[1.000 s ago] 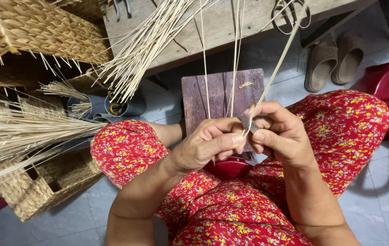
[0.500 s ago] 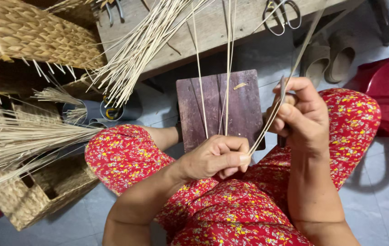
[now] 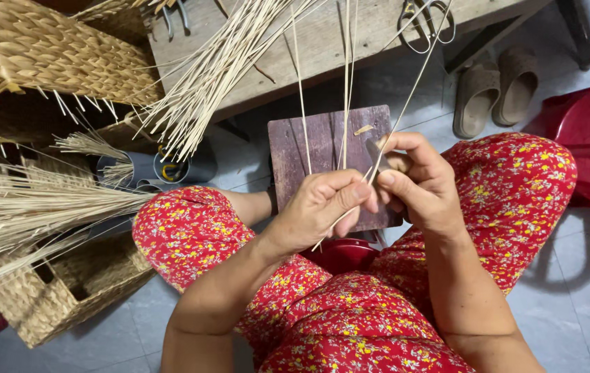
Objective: The person sits on a low stool and uses a small knife to shave and split bamboo sticks into thin strips, working each stick against a wooden board on their lap. They peel thin slivers off, set finished strips aside, and pick up new sticks to repeat the process.
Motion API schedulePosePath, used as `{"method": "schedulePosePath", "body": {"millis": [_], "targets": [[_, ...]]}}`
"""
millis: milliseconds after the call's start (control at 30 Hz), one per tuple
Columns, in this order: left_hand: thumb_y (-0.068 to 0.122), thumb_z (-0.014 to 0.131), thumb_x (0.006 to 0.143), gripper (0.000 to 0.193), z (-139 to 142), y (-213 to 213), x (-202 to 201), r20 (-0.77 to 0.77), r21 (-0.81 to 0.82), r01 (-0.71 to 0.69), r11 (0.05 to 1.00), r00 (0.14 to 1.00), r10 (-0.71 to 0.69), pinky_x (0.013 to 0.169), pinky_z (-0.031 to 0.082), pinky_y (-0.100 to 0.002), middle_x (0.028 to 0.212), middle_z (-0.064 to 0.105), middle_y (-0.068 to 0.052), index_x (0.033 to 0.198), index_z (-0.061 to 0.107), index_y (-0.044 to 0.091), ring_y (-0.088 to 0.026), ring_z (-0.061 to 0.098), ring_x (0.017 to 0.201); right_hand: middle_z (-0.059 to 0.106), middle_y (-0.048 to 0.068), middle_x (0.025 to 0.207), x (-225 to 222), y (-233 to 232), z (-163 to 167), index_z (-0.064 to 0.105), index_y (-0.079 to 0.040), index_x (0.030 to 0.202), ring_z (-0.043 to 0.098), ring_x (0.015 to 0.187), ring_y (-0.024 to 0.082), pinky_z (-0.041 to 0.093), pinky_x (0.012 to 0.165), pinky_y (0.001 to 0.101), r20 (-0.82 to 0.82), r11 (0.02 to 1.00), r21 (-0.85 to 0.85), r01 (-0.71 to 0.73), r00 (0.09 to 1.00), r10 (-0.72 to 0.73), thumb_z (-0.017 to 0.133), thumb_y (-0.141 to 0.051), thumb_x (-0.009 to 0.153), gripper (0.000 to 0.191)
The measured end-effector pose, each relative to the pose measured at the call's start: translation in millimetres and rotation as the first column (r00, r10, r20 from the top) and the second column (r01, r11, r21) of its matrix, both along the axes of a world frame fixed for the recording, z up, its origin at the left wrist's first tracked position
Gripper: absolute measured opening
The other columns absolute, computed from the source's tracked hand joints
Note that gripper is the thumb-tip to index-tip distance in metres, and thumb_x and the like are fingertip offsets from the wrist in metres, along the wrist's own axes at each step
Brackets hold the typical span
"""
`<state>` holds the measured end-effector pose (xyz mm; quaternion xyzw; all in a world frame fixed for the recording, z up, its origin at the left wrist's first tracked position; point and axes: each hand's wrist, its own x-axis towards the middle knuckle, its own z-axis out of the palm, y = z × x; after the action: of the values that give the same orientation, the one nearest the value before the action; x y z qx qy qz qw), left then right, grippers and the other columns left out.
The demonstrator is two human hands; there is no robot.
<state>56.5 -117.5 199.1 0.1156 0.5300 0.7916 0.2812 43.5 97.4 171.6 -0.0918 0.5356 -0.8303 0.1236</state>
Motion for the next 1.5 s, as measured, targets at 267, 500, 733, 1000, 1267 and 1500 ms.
{"method": "schedulePosePath", "body": {"millis": [267,500,733,1000,1267,1500], "targets": [[0.025,0.053,0.109,0.032,3,-18,27,-0.085,-0.305,0.033,0.952,0.994,-0.062,0.049,0.039,-0.022,0.06,0.053,0.004,0.092,0.068,0.003,-0.002,0.05,0.054,0.058,0.002,0.08,-16,12,3,0.055,-0.002,0.132,0.05,0.064,0.007,0.035,0.051,0.0197,0.096,0.987,-0.078,0.142,0.986,-0.134,0.066,-0.006,0.103,0.031],[0.022,0.058,0.102,0.028,3,-49,67,-0.078,-0.557,0.082,0.826,0.985,-0.151,0.047,0.044,-0.027,0.056,0.056,-0.002,0.086,0.074,0.004,-0.007,0.056,0.05,0.056,0.002,0.078,-23,33,5,0.056,-0.003,0.131,0.047,0.062,0.007,0.034,0.052,0.0198,0.069,0.967,-0.042,0.251,0.966,-0.248,0.067,-0.008,0.104,0.029],[0.02,0.06,0.1,0.024,-9,-96,106,-0.043,-0.603,0.133,0.787,0.979,-0.198,0.053,0.049,-0.028,0.065,0.066,-0.004,0.087,0.073,0.005,-0.011,0.063,0.057,0.058,0.003,0.079,-40,59,3,0.057,-0.004,0.131,0.049,0.061,0.006,0.035,0.052,0.0198,0.041,0.932,-0.113,0.345,0.939,-0.342,0.068,-0.008,0.106,0.028],[0.015,0.065,0.1,0.021,-42,-149,137,0.024,-0.617,0.145,0.774,0.986,-0.165,0.046,0.047,-0.027,0.059,0.061,-0.003,0.083,0.072,0.005,-0.008,0.06,0.05,0.059,0.003,0.082,-48,66,-18,0.058,-0.003,0.132,0.053,0.065,0.007,0.038,0.051,0.0192,0.061,0.921,-0.134,0.367,0.93,-0.362,0.068,-0.007,0.106,0.028],[0.016,0.066,0.098,0.018,-45,-176,140,-0.025,-0.672,0.154,0.724,0.973,-0.229,0.049,0.049,-0.026,0.064,0.065,-0.001,0.088,0.074,0.004,-0.006,0.062,0.053,0.061,0.002,0.084,-53,79,-49,0.057,-0.004,0.134,0.052,0.062,0.006,0.039,0.053,0.0201,0.07,0.897,-0.099,0.431,0.902,-0.426,0.068,-0.007,0.107,0.029],[0.019,0.06,0.098,0.027,-49,-178,128,0.175,-0.753,0.06,0.656,0.978,0.111,0.044,0.043,-0.024,0.055,0.062,0.002,0.085,0.078,0.003,-0.005,0.055,0.047,0.059,0.001,0.081,-60,115,-26,0.056,-0.01,0.145,0.045,0.052,0.007,0.037,0.046,0.0201,-0.047,0.783,-0.264,0.563,0.804,-0.593,0.054,-0.018,0.121,0.025]]}}
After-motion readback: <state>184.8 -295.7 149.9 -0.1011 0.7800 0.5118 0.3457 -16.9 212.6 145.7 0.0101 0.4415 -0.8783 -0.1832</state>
